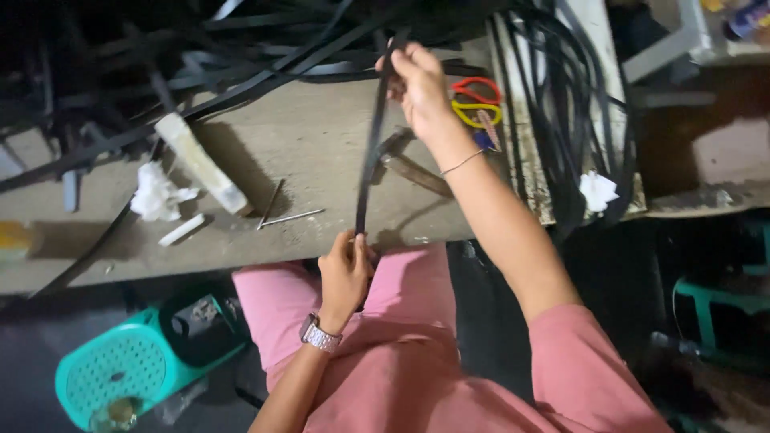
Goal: Using a hammer and a punch tool to create a series of holes in a long leather strap on a workbench.
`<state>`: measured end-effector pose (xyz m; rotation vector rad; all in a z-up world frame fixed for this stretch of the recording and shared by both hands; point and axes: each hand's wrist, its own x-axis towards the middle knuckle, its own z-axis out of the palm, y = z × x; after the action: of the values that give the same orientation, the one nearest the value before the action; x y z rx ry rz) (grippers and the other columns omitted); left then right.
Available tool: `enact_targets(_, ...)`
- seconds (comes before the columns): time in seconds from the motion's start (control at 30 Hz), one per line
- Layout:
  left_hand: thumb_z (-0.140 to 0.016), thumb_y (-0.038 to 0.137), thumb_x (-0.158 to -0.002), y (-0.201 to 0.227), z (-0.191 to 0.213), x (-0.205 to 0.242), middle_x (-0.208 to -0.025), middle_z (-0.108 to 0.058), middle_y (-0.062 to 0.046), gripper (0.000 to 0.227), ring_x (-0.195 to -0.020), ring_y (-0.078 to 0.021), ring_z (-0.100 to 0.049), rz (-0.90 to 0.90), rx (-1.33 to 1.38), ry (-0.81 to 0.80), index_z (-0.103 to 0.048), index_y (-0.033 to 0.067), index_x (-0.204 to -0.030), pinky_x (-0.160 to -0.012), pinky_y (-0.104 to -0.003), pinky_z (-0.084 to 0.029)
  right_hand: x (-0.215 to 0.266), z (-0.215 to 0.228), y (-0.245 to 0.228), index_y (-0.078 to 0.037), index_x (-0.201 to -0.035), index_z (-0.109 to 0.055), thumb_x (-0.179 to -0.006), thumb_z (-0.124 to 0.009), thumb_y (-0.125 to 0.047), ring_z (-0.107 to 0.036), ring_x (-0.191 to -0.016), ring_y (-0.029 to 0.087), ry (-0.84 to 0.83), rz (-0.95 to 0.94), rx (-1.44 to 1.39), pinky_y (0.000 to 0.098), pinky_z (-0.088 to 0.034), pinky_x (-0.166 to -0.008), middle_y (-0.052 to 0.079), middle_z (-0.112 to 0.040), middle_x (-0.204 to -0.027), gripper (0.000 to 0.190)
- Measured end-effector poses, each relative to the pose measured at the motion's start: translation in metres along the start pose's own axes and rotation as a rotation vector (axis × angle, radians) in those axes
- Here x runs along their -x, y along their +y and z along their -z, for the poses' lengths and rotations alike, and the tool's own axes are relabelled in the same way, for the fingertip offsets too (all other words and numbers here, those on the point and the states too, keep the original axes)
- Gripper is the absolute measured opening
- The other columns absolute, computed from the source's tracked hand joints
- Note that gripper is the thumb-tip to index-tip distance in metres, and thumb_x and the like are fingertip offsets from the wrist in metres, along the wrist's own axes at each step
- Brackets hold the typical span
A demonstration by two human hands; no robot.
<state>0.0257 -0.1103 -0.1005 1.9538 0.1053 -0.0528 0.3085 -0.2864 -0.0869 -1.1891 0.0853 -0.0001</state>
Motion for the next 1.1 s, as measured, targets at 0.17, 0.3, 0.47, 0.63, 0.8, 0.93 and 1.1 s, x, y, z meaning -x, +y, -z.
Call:
enact_targets(0.17,-0.054,0.028,-0.103,-0.022,0.009,0.032,-0.065,-0.075,0.001,0.027,-0.055,-0.0184,-0.07,0.146,0.002,0.099,-0.064,0.0089,-0.087,-0.062,-0.035,-0.052,0.019,-0.033,0.07,-0.012,-0.107,-0.061,-0.103,-0.048,-0.009,-0.06,-0.051,0.013,0.125,-0.294,0.292,0.0251,-0.043,-0.036,0.008,-0.07,-0.08,0.014)
enact_targets(0.3,-0.053,0.027,-0.103,-0.028,0.012,0.045,-0.057,-0.069,0.001,0.025,-0.047,-0.0172,-0.065,0.226,0.04,0.086,-0.065,0.009,-0.09,-0.055,-0.035,-0.05,0.039,-0.044,0.048,0.002,-0.125,-0.057,-0.097,-0.058,-0.008,-0.052,-0.038,0.014,0.083,-0.206,0.616,0.028,-0.044,-0.031,0.009,-0.06,-0.059,0.029)
enact_targets(0.47,-0.055,0.023,-0.102,-0.038,0.008,0.049,-0.056,-0.068,-0.003,0.021,-0.046,-0.0193,-0.063,0.202,0.034,0.078,-0.064,0.0061,-0.094,-0.053,-0.037,-0.046,0.075,-0.053,0.028,0.006,-0.129,-0.057,-0.097,-0.074,-0.028,-0.069,-0.094,0.033,-0.067,0.233,1.493,0.038,-0.058,-0.074,0.024,-0.066,-0.112,0.05)
enact_targets(0.63,-0.058,0.013,-0.1,-0.046,0.009,0.047,-0.051,-0.067,-0.01,0.018,-0.042,-0.0226,-0.066,0.242,0.118,0.107,-0.071,0.0024,-0.095,-0.045,-0.032,-0.051,0.144,-0.041,0.043,0.002,-0.12,-0.068,-0.098,-0.073,-0.013,-0.066,-0.11,0.035,-0.188,0.762,1.279,0.0424,-0.056,-0.094,0.018,-0.063,-0.114,0.027)
enact_targets(0.8,-0.058,0.017,-0.1,-0.043,0.008,0.05,-0.054,-0.07,-0.009,0.018,-0.049,-0.0258,-0.07,0.246,0.089,0.063,-0.071,0.0069,-0.094,-0.05,-0.035,-0.053,0.201,-0.02,0.06,0.004,-0.128,-0.067,-0.093,-0.079,-0.025,-0.06,-0.128,0.039,-0.423,0.711,1.238,0.0471,-0.048,-0.109,0.024,-0.062,-0.136,0.047)
enact_targets(0.93,-0.057,0.021,-0.1,-0.045,0.009,0.053,-0.055,-0.07,-0.007,0.018,-0.054,-0.0295,-0.07,0.214,0.041,-0.023,-0.07,0.0109,-0.091,-0.054,-0.038,-0.053,0.212,-0.023,0.049,0.003,-0.14,-0.06,-0.098,-0.072,-0.027,-0.048,-0.142,0.035,-0.443,0.685,1.35,0.048,-0.032,-0.121,0.023,-0.054,-0.15,0.054)
enact_targets(1.1,-0.055,0.022,-0.103,-0.045,0.013,0.061,-0.055,-0.07,-0.004,0.018,-0.055,-0.0281,-0.069,0.161,0.03,-0.034,-0.068,0.0134,-0.094,-0.055,-0.037,-0.053,0.205,-0.025,0.054,-0.001,-0.146,-0.056,-0.099,-0.068,-0.035,-0.04,-0.149,0.032,-0.524,0.674,1.467,0.0486,-0.023,-0.126,0.017,-0.05,-0.155,0.059)
